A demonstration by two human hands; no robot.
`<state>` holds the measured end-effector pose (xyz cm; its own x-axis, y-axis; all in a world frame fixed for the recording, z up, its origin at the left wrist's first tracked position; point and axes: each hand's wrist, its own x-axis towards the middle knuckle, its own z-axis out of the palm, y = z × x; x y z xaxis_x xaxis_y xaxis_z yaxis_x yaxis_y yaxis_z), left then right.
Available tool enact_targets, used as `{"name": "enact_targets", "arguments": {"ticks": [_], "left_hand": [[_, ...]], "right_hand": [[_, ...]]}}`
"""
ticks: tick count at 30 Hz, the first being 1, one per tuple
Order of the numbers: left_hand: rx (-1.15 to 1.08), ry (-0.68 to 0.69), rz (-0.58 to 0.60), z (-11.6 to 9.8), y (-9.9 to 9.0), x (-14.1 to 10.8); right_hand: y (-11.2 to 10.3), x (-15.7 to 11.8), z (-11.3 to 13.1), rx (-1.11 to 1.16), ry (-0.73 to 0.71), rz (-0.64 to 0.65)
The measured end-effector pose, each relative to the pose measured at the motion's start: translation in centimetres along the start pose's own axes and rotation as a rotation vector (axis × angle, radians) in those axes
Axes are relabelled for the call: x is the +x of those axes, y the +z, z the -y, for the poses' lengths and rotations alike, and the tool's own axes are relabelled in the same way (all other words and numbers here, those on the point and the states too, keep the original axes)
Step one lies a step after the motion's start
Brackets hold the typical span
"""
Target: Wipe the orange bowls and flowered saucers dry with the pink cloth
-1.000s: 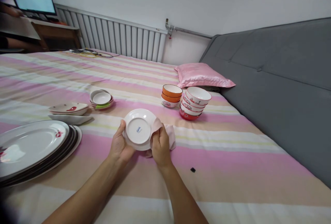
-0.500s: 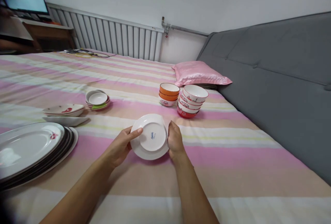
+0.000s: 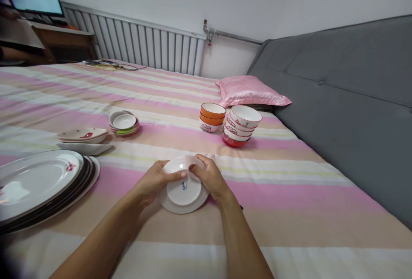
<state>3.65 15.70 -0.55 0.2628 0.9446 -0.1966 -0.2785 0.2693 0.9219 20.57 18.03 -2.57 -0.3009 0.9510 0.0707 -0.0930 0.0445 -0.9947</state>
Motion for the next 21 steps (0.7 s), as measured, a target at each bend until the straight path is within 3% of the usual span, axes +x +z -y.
{"name": "enact_targets", "arguments": {"ticks": [3, 9, 21], "left_hand": [[-0.012, 0.013, 0.021, -0.1, 0.0, -0.1], [-0.063, 0.030, 0.003, -0.3, 0.5, -0.3], [-0.271, 0.095, -0.193, -0.1, 0.4, 0.2]], "right_hand": [[0.0, -0.2, 0.3, -0.002, -0.006, 0.052], [0.2, -0.3, 0.5, 0.131, 0.065, 0.024], [1.2, 0.2, 0.4, 0.282, 0.006, -0.113]]}}
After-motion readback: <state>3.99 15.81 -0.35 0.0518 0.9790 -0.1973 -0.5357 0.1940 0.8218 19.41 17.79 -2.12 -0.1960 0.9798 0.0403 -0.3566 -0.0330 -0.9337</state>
